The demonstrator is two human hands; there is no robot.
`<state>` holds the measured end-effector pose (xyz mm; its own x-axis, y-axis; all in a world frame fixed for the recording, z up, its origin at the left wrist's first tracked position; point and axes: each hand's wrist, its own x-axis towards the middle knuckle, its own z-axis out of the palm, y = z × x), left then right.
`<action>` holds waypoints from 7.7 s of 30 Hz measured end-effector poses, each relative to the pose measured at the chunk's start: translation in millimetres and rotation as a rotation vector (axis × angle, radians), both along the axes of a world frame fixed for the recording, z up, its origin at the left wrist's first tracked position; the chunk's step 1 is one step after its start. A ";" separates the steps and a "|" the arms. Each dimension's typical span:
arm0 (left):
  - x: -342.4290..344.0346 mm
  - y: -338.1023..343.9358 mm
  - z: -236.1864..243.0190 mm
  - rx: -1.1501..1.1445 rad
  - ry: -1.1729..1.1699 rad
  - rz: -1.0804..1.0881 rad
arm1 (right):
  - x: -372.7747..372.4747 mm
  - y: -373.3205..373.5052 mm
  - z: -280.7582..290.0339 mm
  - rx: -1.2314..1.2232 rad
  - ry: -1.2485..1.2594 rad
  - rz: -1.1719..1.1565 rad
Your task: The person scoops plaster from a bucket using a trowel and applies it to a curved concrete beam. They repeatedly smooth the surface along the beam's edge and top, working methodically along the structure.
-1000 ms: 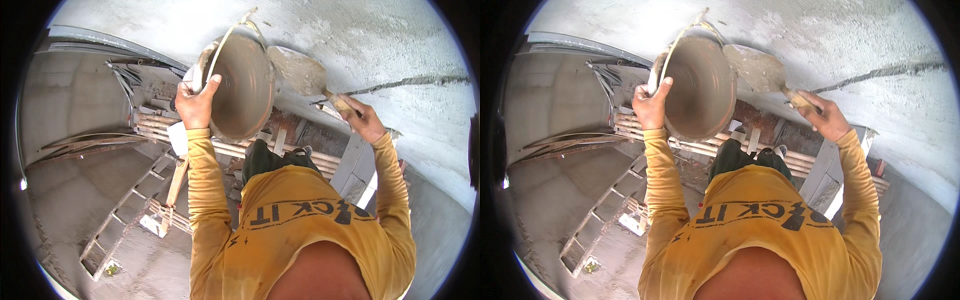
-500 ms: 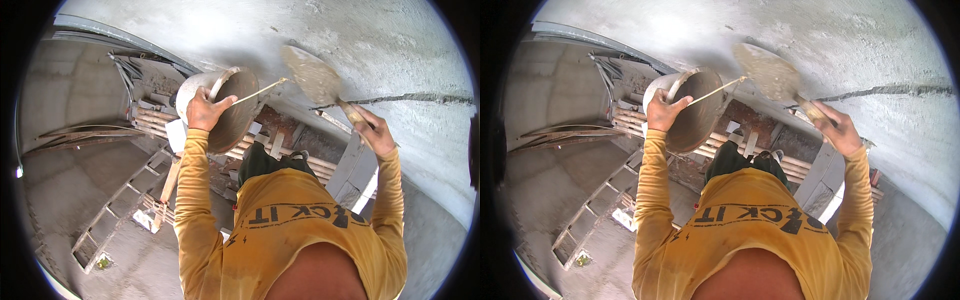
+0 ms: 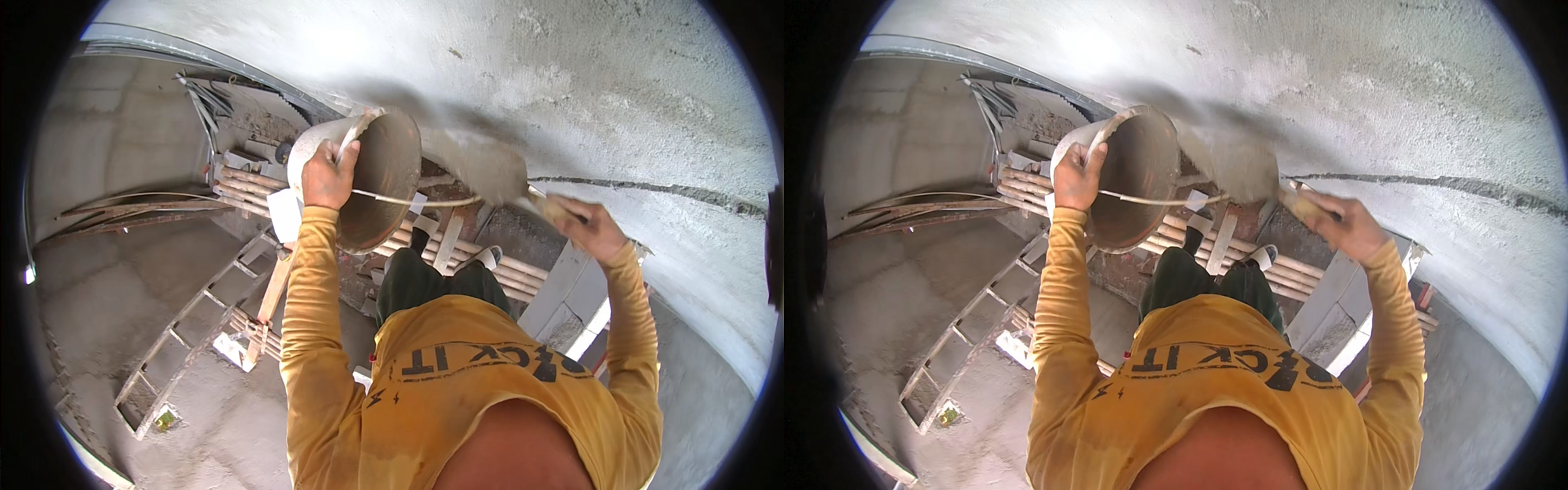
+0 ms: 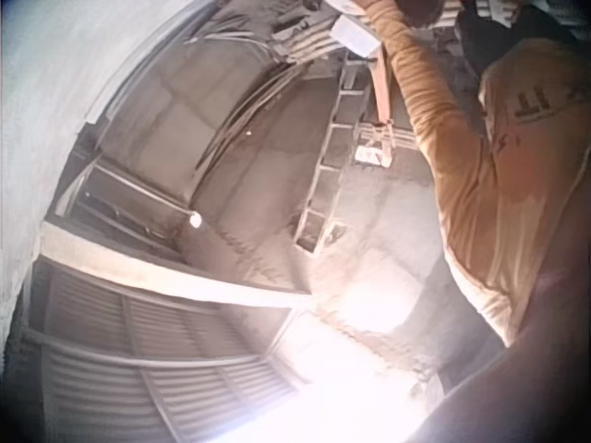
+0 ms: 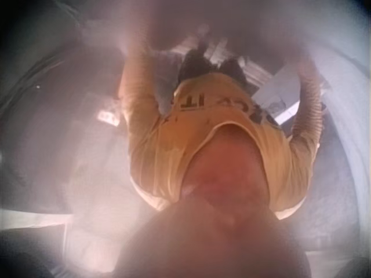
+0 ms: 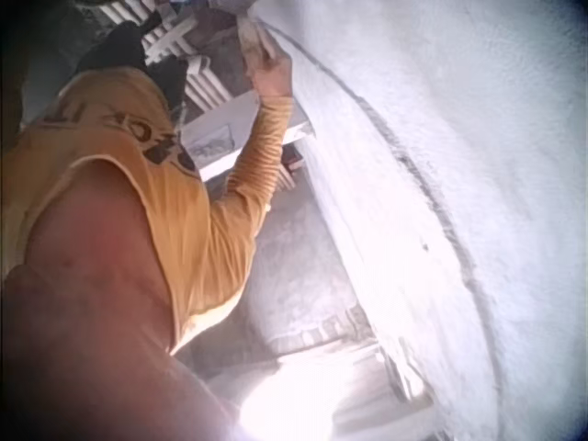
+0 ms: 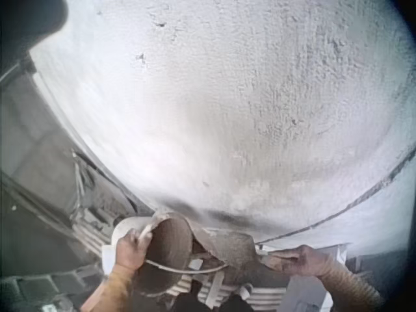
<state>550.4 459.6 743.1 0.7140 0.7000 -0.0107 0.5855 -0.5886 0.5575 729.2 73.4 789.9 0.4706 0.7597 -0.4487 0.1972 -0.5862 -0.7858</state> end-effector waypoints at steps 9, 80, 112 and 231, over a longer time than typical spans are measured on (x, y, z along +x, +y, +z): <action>33.3 -21.7 26.6 0.010 0.116 -0.168 | 5.5 118.3 -39.4 -0.299 -0.772 0.522; 25.7 40.7 -58.7 0.126 0.154 -0.454 | -372.5 -154.2 -296.3 -0.628 0.015 -2.126; -30.0 11.3 -125.2 0.424 0.394 -0.408 | -414.1 -333.9 -163.8 -0.618 0.155 -1.476; 2.9 -48.0 -128.6 0.140 0.298 -0.577 | -362.6 -209.1 -194.0 -0.412 0.104 -2.246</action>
<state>553.3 411.6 614.5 0.9552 0.2156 -0.2025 0.2722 -0.9088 0.3161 366.5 -135.7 595.8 0.1232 -0.8789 -0.4607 -0.8033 0.1843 -0.5664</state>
